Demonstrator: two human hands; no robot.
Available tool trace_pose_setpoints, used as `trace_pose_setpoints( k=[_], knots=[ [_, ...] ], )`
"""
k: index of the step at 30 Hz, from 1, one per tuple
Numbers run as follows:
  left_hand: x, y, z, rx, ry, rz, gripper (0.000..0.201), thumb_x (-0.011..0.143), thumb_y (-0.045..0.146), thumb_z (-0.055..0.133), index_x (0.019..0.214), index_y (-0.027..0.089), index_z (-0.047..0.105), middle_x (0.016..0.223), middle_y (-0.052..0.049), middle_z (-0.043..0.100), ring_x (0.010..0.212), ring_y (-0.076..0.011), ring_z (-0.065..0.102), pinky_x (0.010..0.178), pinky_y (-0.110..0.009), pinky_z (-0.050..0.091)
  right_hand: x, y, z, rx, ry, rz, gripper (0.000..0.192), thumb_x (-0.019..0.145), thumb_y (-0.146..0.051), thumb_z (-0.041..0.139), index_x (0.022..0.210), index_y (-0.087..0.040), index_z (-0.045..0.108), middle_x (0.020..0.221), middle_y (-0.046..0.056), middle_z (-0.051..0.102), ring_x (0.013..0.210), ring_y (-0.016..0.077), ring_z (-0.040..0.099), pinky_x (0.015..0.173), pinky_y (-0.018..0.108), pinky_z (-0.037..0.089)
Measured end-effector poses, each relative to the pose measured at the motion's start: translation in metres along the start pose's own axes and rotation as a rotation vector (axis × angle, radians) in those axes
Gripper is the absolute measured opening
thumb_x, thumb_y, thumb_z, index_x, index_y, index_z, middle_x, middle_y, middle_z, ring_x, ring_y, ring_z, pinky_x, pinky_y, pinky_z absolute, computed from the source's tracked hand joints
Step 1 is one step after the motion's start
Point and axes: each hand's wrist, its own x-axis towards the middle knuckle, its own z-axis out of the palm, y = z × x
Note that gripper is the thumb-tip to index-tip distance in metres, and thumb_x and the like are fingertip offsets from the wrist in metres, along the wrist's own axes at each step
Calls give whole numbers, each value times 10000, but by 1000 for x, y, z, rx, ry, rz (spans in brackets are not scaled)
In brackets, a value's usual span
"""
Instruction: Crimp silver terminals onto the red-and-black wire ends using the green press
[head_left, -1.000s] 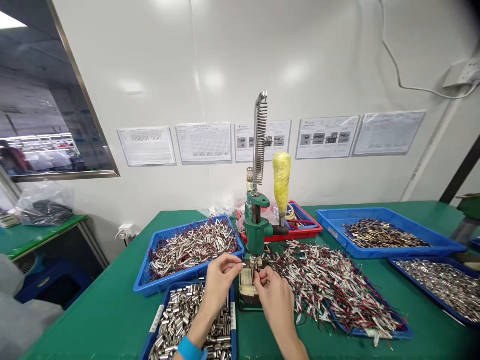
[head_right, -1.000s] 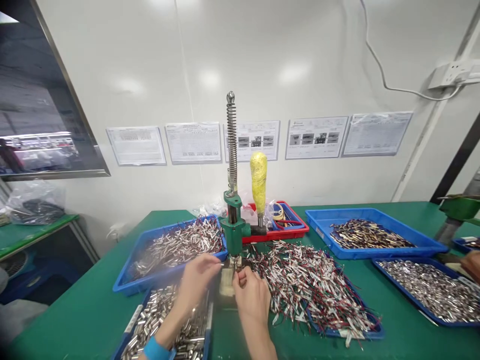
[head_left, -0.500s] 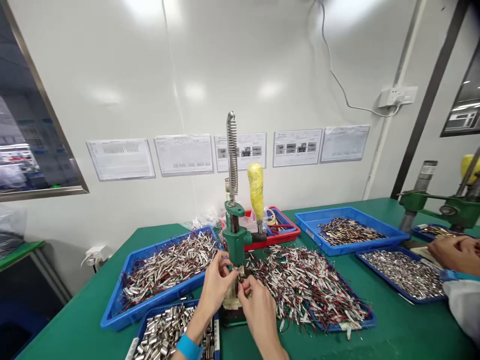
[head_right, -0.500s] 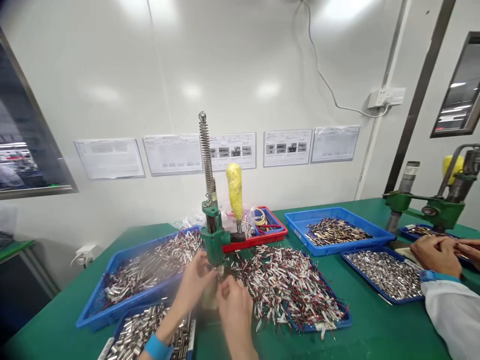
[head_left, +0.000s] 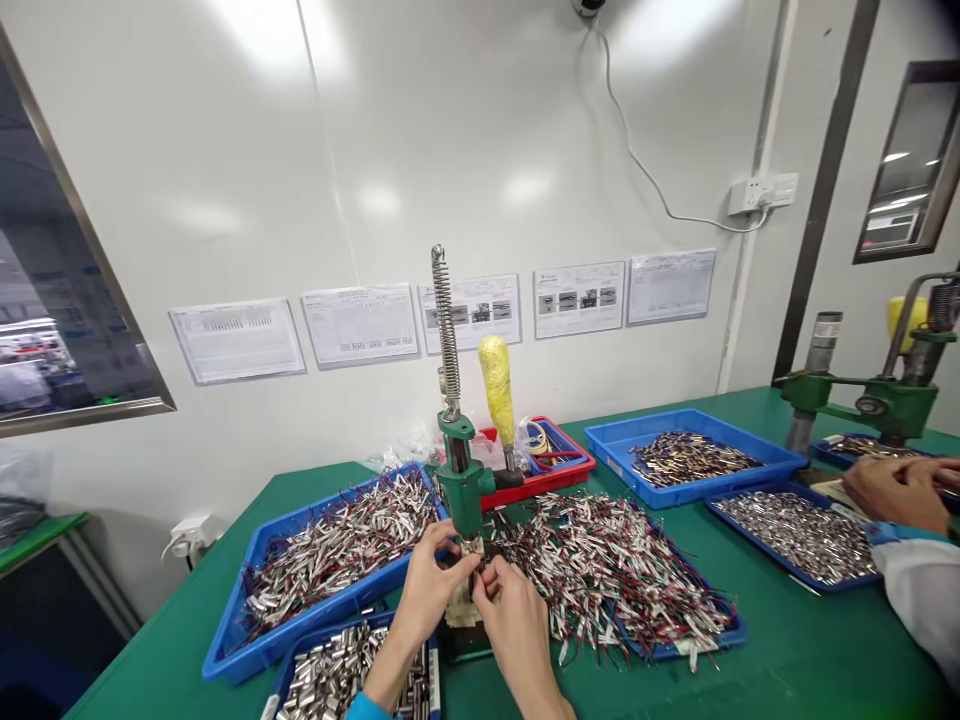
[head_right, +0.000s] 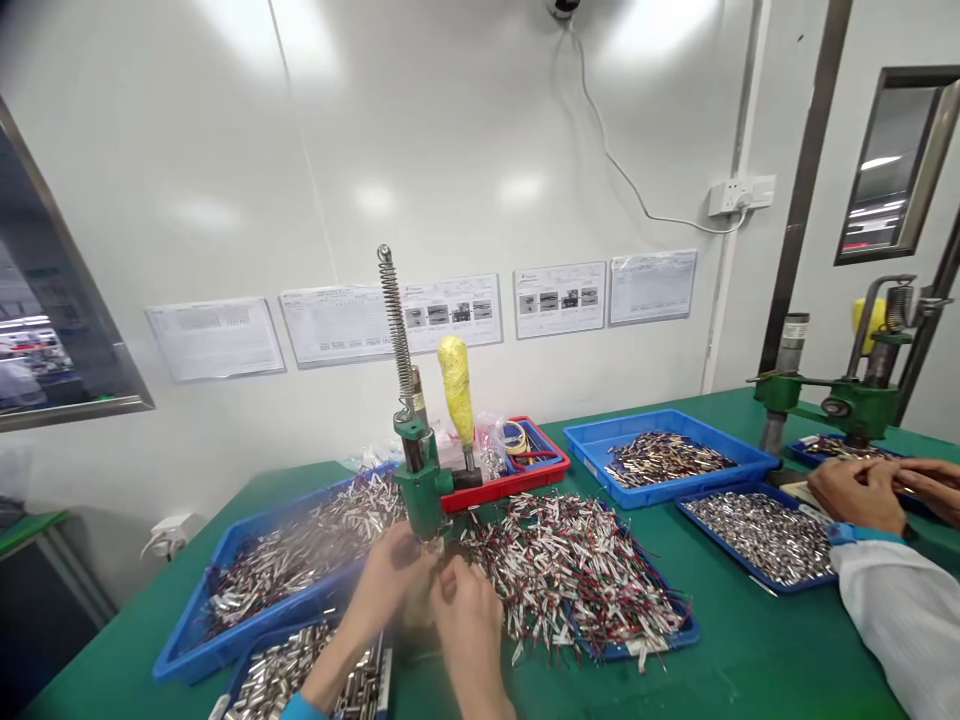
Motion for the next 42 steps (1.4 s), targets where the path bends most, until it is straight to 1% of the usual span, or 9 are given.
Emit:
trace_pose_setpoints(
  k=[6, 12, 17, 20, 24, 27, 35, 39, 42],
  knots=[
    [3, 9, 5, -17, -18, -47, 395, 742, 541, 779, 650, 159, 737, 870, -91, 751, 919, -267, 669, 817, -326, 532, 1, 1, 2, 42, 19, -9, 184, 896, -242, 613, 713, -237, 596, 667, -31, 674, 630, 135, 658, 568, 220, 342],
    [-3, 15, 8, 19, 51, -78, 428, 739, 544, 773, 593, 150, 688, 671, -25, 656, 704, -189, 584, 677, -280, 464, 0, 11, 4, 236, -4, -35, 205, 906, -304, 594, 717, -232, 624, 720, -6, 694, 641, 151, 655, 593, 223, 412],
    [-4, 10, 11, 36, 64, -102, 378, 759, 485, 739, 587, 152, 684, 597, 2, 606, 653, -172, 535, 673, -287, 429, 24, 20, -39, 522, 75, 33, 501, 988, -614, 405, 869, -227, 701, 833, 48, 739, 760, 204, 672, 702, 282, 506],
    [-9, -1, 11, 19, 65, -125, 275, 728, 413, 760, 799, 148, 773, 731, -32, 700, 729, -205, 601, 739, -316, 474, 78, 9, -78, 659, 203, 56, 641, 949, -737, 358, 929, -197, 701, 895, 86, 750, 787, 213, 652, 737, 316, 519],
    [-29, -16, 5, -127, 94, -168, 757, 697, 339, 797, 1415, 237, 579, 1231, -115, 695, 806, -199, 658, 686, -306, 521, 165, -29, -111, 808, 195, 78, 790, 880, -850, 310, 824, -160, 692, 782, 111, 738, 726, 213, 666, 675, 326, 533],
    [-42, -23, -1, -148, 147, -194, 820, 746, 431, 784, 1492, 259, 489, 1171, -112, 682, 727, -170, 631, 618, -282, 509, 188, -60, -127, 873, 125, 73, 863, 867, -885, 203, 705, -173, 665, 618, 96, 684, 624, 214, 664, 585, 328, 529],
    [-34, -12, -2, -37, 88, -141, 478, 785, 513, 723, 1142, 199, 775, 1047, -110, 731, 822, -234, 647, 766, -344, 531, 109, -79, -172, 1095, -214, -216, 848, 898, -860, 225, 1036, -195, 732, 910, 112, 755, 976, 282, 721, 806, 400, 599],
    [-23, -7, 9, 4, 103, -92, 454, 800, 572, 694, 1000, 187, 829, 884, -93, 728, 799, -245, 618, 768, -354, 501, 63, -22, -152, 819, -22, -175, 567, 999, -662, 340, 1264, -274, 658, 1180, 84, 719, 1070, 244, 686, 901, 378, 576],
    [-14, -4, 14, 7, 120, -103, 411, 766, 576, 726, 785, 178, 829, 760, -61, 677, 769, -228, 567, 731, -326, 456, 15, 43, -122, 254, -174, -201, 305, 978, -487, 501, 1094, -313, 723, 1046, 62, 729, 835, 214, 700, 706, 303, 570]
  ],
)
